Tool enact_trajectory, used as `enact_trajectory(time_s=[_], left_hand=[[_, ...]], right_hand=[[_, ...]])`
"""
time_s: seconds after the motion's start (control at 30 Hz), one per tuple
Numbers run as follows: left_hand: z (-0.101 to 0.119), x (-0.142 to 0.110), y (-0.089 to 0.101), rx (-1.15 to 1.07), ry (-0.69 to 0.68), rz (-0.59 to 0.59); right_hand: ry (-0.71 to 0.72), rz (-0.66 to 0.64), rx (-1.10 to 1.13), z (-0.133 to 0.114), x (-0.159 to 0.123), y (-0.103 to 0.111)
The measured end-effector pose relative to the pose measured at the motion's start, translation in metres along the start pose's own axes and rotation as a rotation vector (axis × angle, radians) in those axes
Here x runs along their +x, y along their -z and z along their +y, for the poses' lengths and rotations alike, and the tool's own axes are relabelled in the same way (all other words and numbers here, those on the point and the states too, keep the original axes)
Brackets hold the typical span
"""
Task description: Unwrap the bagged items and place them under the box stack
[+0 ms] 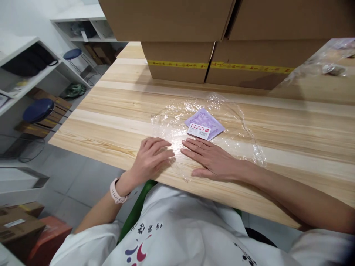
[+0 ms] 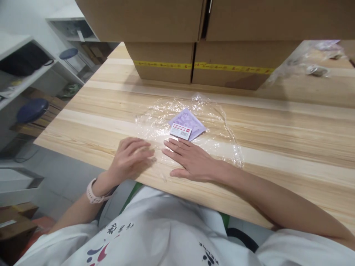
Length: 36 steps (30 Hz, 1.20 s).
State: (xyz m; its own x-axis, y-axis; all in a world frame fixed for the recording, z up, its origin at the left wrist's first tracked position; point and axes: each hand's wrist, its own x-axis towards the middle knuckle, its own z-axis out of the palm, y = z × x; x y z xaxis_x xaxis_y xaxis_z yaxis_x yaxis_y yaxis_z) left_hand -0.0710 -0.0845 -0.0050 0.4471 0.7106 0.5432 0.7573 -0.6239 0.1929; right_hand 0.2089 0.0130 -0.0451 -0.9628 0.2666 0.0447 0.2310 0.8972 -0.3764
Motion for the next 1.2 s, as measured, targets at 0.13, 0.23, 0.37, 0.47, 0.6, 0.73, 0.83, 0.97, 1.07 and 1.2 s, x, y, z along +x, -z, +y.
enact_trajectory(time_s=[0.13, 0.23, 0.37, 0.47, 0.6, 0.73, 0.83, 0.97, 1.07, 1.2], left_hand=[[-0.002, 0.002, 0.014, -0.15, -0.053, 0.023], [-0.008, -0.004, 0.034, -0.194, -0.022, -0.012], [-0.006, -0.009, 0.043, -0.2, 0.04, -0.045], [0.004, -0.005, 0.03, -0.146, 0.031, -0.104], [0.013, -0.001, 0.014, -0.164, -0.092, -0.135], [0.011, -0.004, 0.028, -0.317, -0.066, -0.119], [0.007, -0.012, 0.044, -0.402, -0.018, -0.187], [0.001, -0.008, 0.062, -0.585, 0.028, -0.496], [-0.004, 0.024, 0.063, -0.585, 0.043, -0.51], [-0.007, 0.086, 0.011, -0.289, 0.036, -0.217]], right_hand=[[0.017, 0.011, -0.004, 0.001, 0.0, 0.0], [0.024, 0.013, -0.007, 0.001, -0.001, 0.0], [0.022, 0.019, 0.008, 0.001, 0.0, -0.001], [0.018, 0.018, 0.02, 0.0, 0.0, -0.001], [0.01, 0.011, 0.019, 0.001, 0.0, -0.002], [0.022, 0.012, 0.04, 0.002, 0.0, -0.001], [0.039, 0.025, 0.062, 0.002, 0.002, 0.0], [0.026, 0.042, 0.052, -0.001, 0.001, 0.0], [0.057, 0.089, 0.049, -0.009, -0.002, 0.0], [-0.014, 0.478, 0.038, -0.014, -0.015, 0.01]])
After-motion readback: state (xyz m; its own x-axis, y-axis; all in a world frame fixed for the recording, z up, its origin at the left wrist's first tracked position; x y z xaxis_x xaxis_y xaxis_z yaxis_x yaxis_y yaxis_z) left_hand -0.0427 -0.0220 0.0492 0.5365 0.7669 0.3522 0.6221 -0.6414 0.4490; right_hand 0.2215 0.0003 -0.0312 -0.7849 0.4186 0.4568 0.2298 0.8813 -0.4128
